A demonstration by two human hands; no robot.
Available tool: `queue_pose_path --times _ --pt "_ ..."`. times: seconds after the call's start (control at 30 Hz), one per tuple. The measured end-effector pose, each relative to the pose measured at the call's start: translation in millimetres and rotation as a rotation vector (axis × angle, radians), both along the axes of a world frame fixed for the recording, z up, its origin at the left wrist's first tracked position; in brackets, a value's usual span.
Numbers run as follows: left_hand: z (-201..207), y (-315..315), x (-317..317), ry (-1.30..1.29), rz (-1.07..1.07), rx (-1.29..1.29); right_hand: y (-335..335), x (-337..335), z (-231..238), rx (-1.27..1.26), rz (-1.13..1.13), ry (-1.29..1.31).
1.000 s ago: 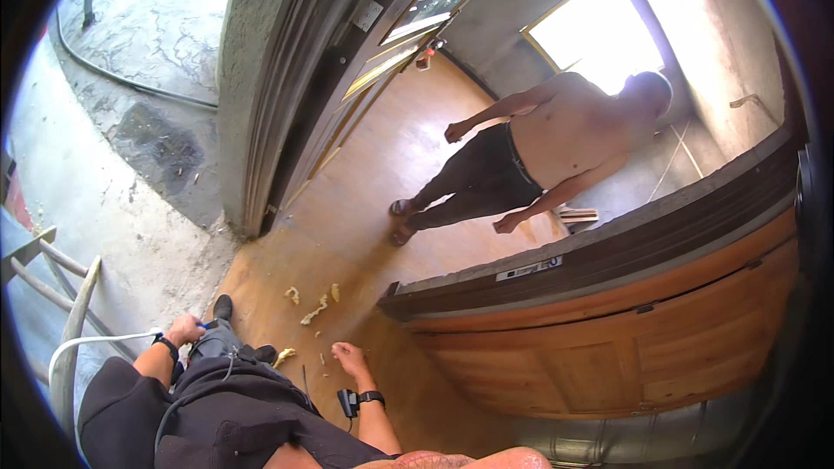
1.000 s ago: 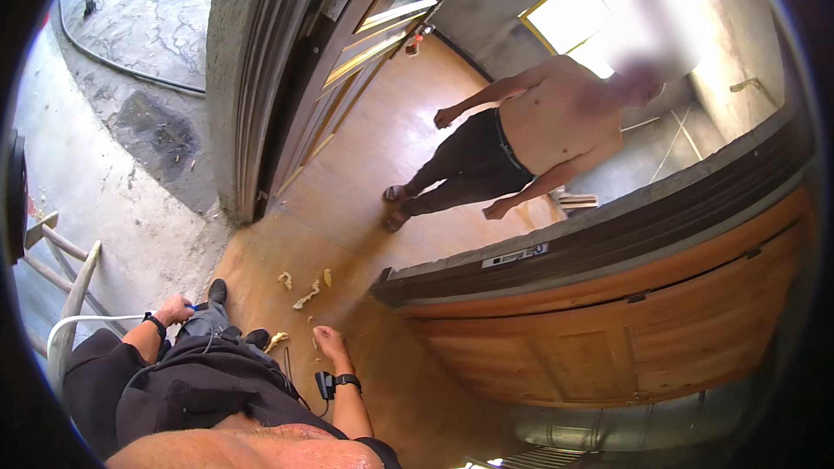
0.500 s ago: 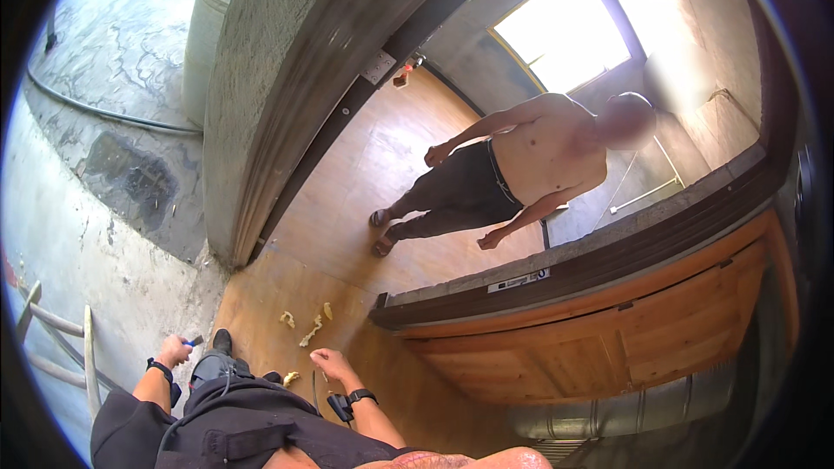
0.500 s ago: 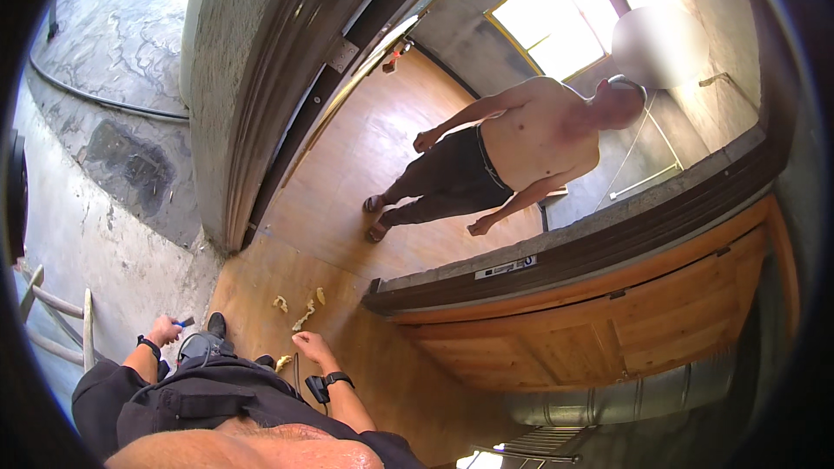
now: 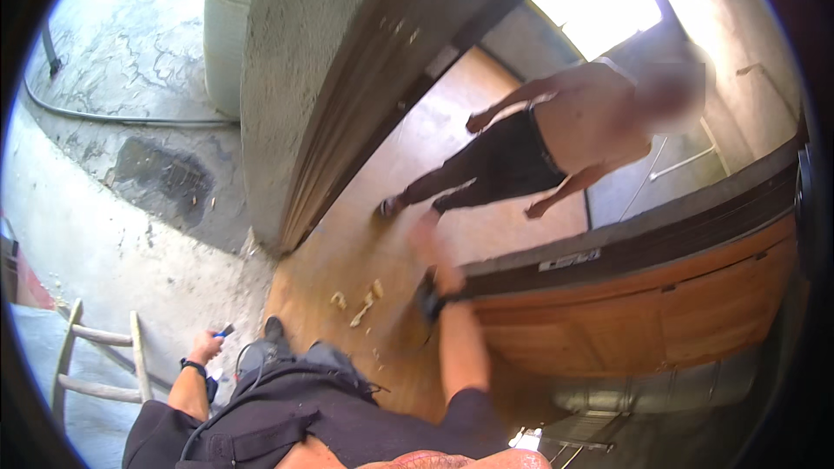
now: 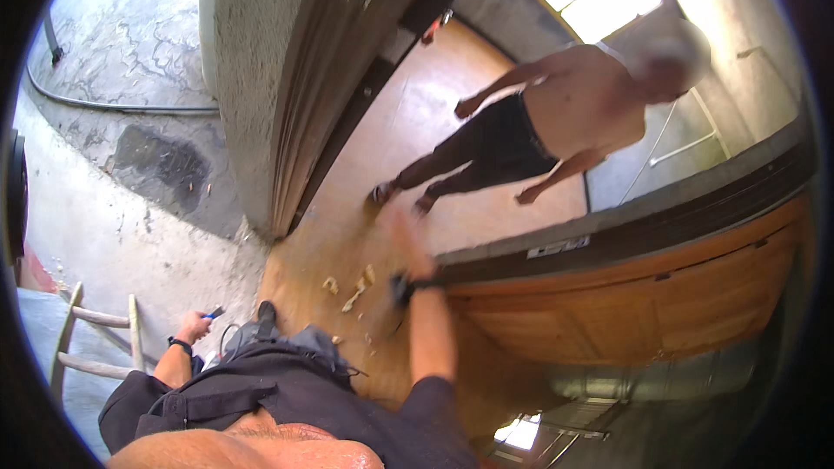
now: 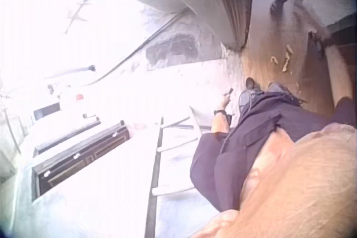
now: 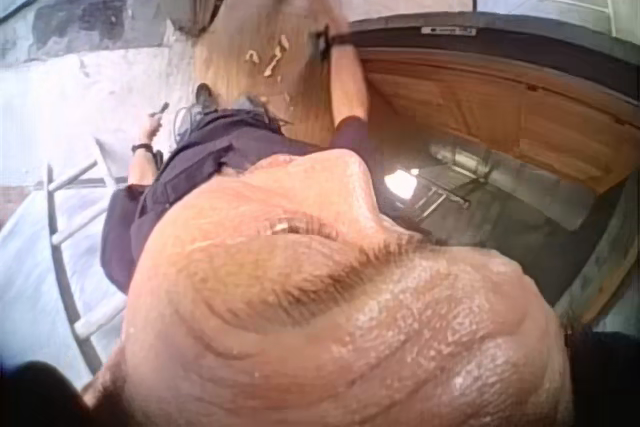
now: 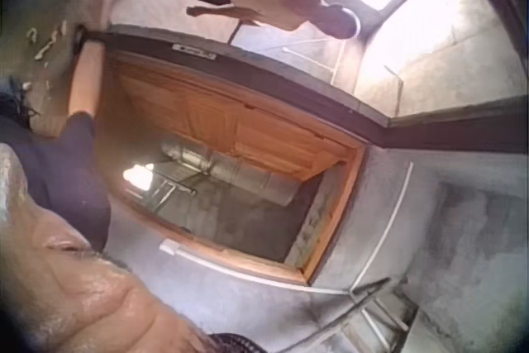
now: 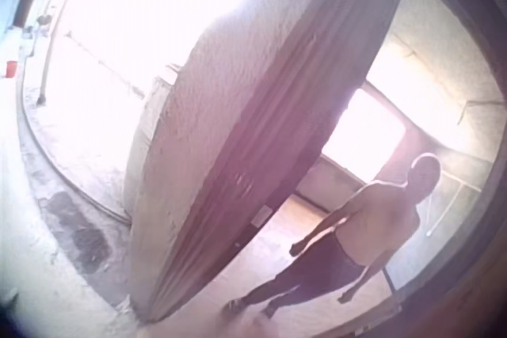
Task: Repairing a door frame by scraping off excess sealant or foam and inspecting the frame installation.
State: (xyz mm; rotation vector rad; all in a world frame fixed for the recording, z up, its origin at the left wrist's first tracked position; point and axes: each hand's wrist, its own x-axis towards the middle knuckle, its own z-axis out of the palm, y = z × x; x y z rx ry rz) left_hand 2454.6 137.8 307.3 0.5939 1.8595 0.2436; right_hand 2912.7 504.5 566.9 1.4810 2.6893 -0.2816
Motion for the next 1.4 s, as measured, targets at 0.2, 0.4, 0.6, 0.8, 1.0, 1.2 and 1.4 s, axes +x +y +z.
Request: queue_pose_path --times 0.2,0.4,0.6,0.8,1.0,1.2,1.4 --pt "23 21 21 -0.039 -0.007 -0.052 139 -43 242 0.476 -0.382 0.615" --pt "38 57 30 -0.042 0.099 0.027 198 -57 298 0.491 -0.378 0.575" --pt "47 100 41 0.038 0.198 0.072 279 -45 309 0.564 -0.356 0.542" --pt "60 138 90 0.083 0.292 0.011 376 -15 280 0.511 -0.369 0.644" --pt "88 196 153 0.068 0.292 0.028 426 -3 145 0.368 -0.087 0.91" --pt "109 258 186 0.057 0.172 0.068 366 18 -31 -0.17 -0.241 0.83" --pt "91 272 189 0.077 0.029 0.179 262 55 -98 -0.559 -0.402 0.555"
